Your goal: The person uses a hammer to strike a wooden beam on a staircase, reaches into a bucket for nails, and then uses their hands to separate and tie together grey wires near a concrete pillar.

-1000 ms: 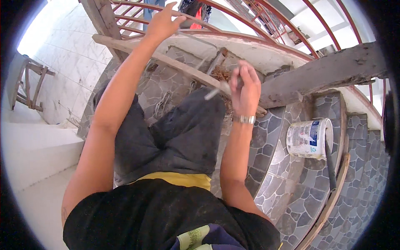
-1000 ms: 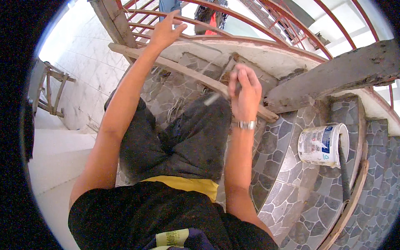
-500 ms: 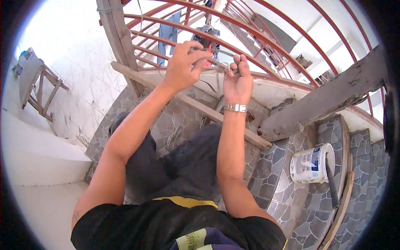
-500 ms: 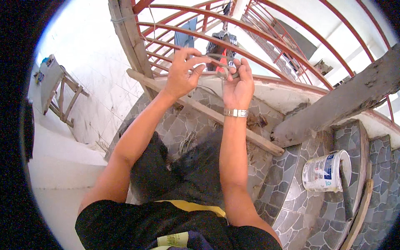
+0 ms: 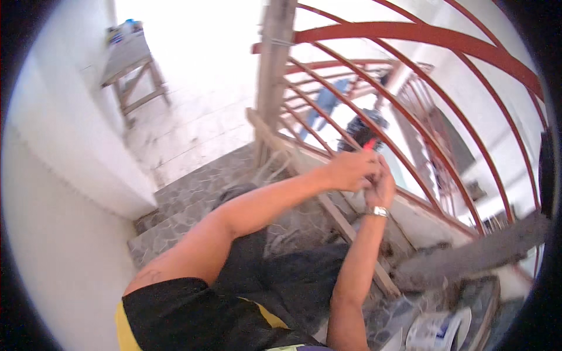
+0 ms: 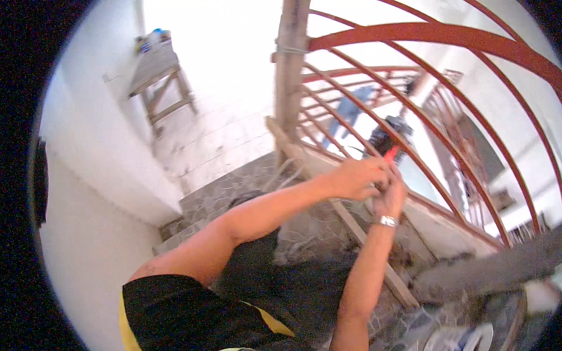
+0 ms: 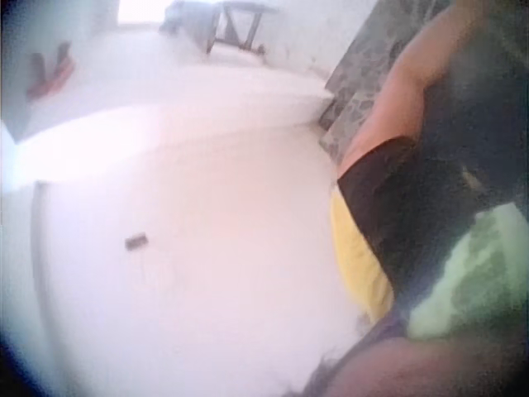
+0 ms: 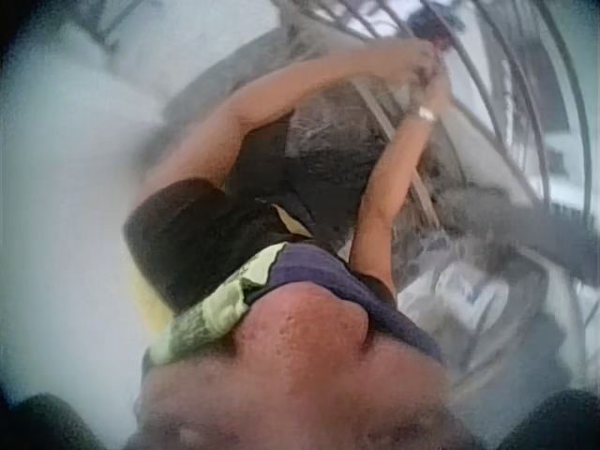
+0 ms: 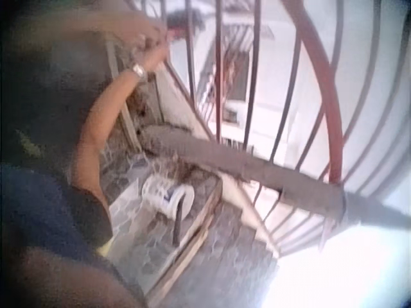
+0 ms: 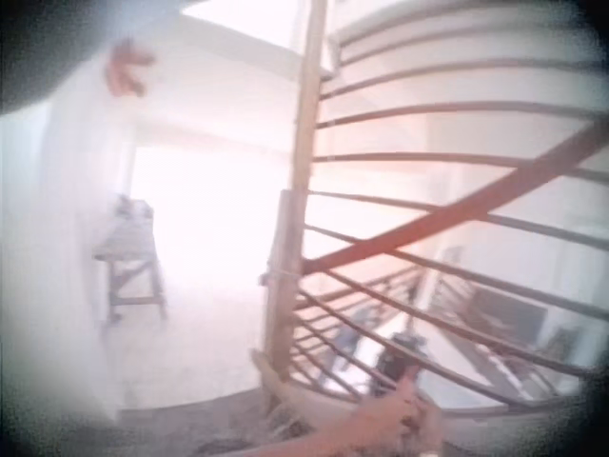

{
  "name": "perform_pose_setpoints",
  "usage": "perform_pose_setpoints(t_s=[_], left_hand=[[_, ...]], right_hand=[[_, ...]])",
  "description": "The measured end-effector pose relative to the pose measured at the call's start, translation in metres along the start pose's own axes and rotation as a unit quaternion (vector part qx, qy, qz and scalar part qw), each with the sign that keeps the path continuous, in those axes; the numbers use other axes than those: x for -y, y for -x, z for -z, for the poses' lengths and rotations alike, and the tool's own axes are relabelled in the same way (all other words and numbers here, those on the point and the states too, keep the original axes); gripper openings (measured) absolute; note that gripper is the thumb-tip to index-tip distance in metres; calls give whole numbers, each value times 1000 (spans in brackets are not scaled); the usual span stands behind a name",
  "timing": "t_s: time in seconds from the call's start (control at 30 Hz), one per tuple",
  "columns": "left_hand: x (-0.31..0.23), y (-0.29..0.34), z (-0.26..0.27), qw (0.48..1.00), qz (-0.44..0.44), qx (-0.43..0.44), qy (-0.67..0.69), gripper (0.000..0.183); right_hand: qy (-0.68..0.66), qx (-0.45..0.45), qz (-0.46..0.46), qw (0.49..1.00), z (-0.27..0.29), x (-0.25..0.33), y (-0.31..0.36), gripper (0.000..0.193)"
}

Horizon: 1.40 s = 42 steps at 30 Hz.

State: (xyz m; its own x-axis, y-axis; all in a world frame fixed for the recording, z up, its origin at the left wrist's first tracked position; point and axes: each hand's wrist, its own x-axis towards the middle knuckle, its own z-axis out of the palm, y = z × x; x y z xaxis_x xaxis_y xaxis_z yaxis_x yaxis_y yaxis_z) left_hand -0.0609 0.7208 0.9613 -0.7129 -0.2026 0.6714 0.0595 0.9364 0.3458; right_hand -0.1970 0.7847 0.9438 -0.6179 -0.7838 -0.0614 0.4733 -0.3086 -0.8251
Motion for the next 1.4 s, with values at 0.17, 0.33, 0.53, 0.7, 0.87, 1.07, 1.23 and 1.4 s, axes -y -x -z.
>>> perform_pose_setpoints(t_s=[0.17,0.33,0.53,0.7,0.87,1.07,1.23,1.4], left_hand=[[19,3,-6,992,111,53,27,21],[33,-1,-14,870,266,-213,356,13],[36,-1,-26,959,189,-118,177,23],[30,6,-35,981,185,19,59,17],[30,8,-40,981,161,50,97,15],[35,9,-28,965,126,1,229,20],[16,15,-14,969,85,102,209,23],[46,23,-43,992,77,-21,95,29]], right_hand=[[-72,116,-51,989,25,-46,-20,31],[430,75,43,899,33,-52,-18,27],[244,45,248,936,35,-48,-5,31],[286,98,256,918,23,-29,18,35],[170,51,194,965,32,-27,13,32],[267,141,222,927,42,-25,13,26],[92,-6,142,986,29,-27,21,24],[299,-5,240,923,20,-27,16,30]])
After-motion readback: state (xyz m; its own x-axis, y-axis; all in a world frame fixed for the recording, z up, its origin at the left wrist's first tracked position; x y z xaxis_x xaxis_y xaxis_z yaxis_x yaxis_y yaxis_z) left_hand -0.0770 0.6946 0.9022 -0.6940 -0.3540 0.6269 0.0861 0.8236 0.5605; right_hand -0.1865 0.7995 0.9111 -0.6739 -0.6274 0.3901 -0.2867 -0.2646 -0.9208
